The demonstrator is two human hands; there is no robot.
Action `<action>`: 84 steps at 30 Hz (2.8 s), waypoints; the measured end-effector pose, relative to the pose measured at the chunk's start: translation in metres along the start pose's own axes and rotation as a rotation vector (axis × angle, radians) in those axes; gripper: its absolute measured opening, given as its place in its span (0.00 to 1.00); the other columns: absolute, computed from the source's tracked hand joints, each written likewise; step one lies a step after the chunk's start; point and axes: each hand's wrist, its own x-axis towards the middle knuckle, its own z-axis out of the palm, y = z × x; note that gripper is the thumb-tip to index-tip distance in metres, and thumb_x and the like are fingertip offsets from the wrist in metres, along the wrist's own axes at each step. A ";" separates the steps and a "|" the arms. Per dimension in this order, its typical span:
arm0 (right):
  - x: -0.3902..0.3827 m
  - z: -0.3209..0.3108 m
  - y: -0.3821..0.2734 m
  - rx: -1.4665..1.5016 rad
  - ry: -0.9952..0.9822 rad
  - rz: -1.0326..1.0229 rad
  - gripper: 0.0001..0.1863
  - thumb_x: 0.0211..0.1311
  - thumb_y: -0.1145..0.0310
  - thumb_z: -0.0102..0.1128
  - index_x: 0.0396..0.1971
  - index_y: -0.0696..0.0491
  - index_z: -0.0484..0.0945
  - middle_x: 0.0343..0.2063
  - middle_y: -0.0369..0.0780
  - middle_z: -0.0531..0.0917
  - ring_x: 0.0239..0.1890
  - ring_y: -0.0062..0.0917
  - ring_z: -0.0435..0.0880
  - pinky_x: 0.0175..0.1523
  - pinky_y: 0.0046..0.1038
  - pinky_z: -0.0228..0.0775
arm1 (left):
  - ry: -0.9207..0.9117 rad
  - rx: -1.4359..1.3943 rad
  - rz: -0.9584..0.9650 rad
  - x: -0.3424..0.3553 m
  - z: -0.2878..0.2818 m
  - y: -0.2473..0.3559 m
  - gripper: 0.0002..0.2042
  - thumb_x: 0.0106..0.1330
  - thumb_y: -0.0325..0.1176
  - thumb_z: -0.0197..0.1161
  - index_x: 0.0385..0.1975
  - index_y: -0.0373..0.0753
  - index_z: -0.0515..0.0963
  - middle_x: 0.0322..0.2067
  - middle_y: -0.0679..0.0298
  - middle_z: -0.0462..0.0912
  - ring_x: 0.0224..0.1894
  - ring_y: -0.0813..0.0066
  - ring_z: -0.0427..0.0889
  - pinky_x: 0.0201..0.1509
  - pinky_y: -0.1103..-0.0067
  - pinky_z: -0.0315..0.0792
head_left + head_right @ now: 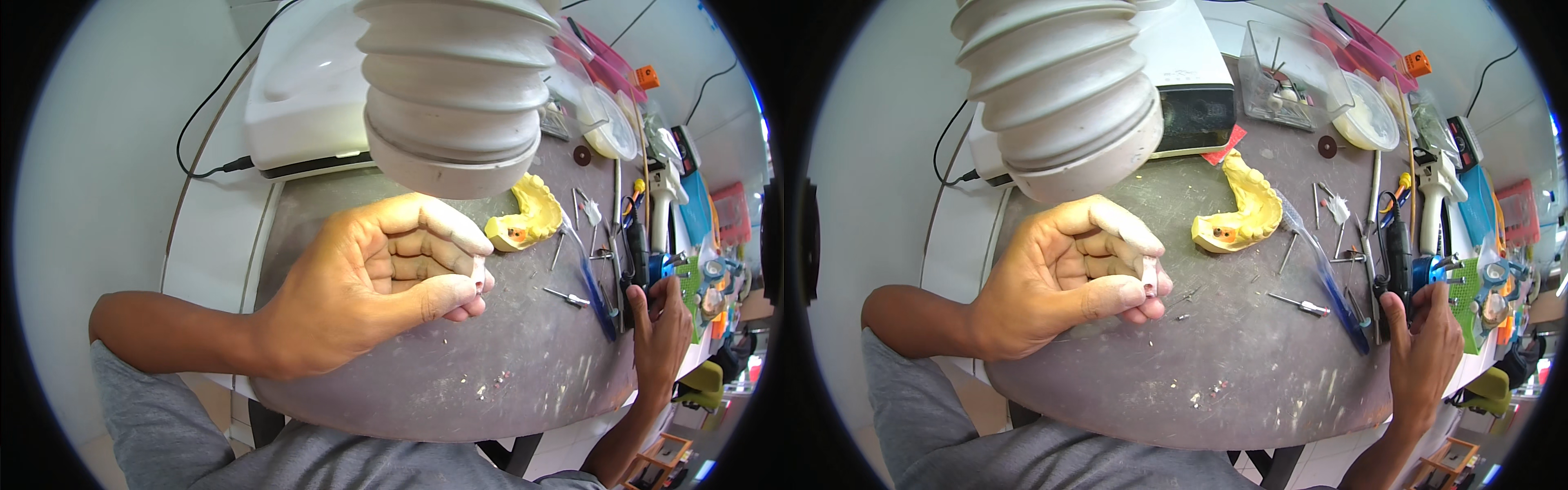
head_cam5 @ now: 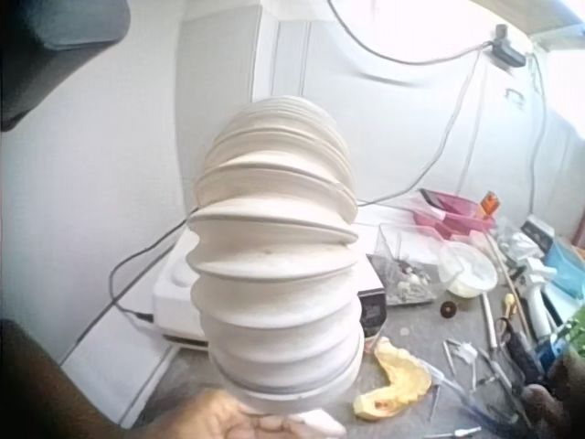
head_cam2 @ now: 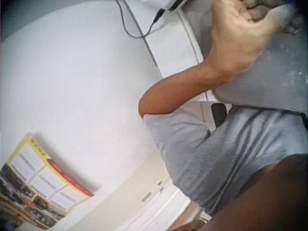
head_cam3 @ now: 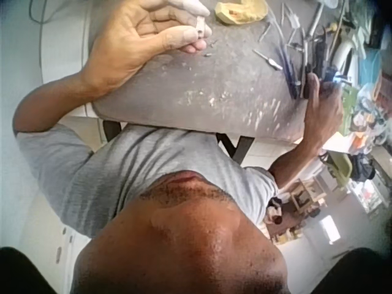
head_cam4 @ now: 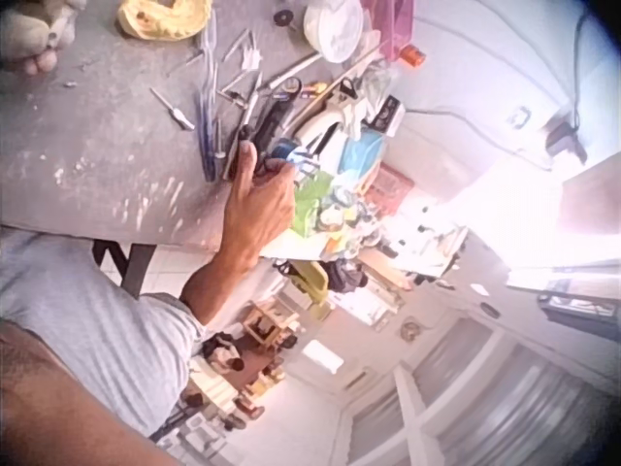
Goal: The person polishes a dental crown using a handheld rotary tool, holding the crown between their fingers while applying the tool to various surfaces under a dust collector.
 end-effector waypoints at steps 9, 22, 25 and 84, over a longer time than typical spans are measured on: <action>0.006 0.027 0.058 0.450 -0.164 0.006 0.23 0.69 0.54 0.53 0.22 0.58 0.68 0.13 0.38 0.65 0.19 0.22 0.61 0.26 0.32 0.51 | -0.011 -0.023 -0.008 0.000 0.000 0.001 0.12 0.65 0.20 0.58 0.47 0.30 0.69 0.43 0.49 0.80 0.43 0.71 0.82 0.49 0.77 0.79; -0.014 0.004 -0.056 1.863 -0.033 -0.153 0.14 0.66 0.59 0.55 0.31 0.54 0.65 0.22 0.35 0.64 0.19 0.16 0.64 0.25 0.13 0.59 | 0.029 -0.074 -0.048 0.003 0.000 0.004 0.07 0.63 0.19 0.60 0.36 0.33 0.68 0.40 0.46 0.81 0.41 0.66 0.85 0.44 0.77 0.82; -0.008 0.007 -0.085 1.644 -0.096 -0.385 0.15 0.61 0.60 0.63 0.34 0.57 0.71 0.25 0.41 0.75 0.23 0.21 0.77 0.31 0.17 0.72 | 0.070 -0.078 -0.047 0.001 0.001 0.004 0.07 0.63 0.18 0.60 0.34 0.34 0.68 0.40 0.47 0.81 0.41 0.66 0.84 0.45 0.77 0.82; -0.007 0.021 -0.116 1.330 -0.138 -0.787 0.19 0.46 0.82 0.70 0.36 0.57 0.71 0.25 0.42 0.78 0.33 0.35 0.82 0.40 0.30 0.74 | 0.103 0.024 0.175 0.002 0.004 -0.013 0.11 0.59 0.12 0.59 0.33 0.34 0.67 0.43 0.42 0.79 0.47 0.65 0.82 0.54 0.72 0.78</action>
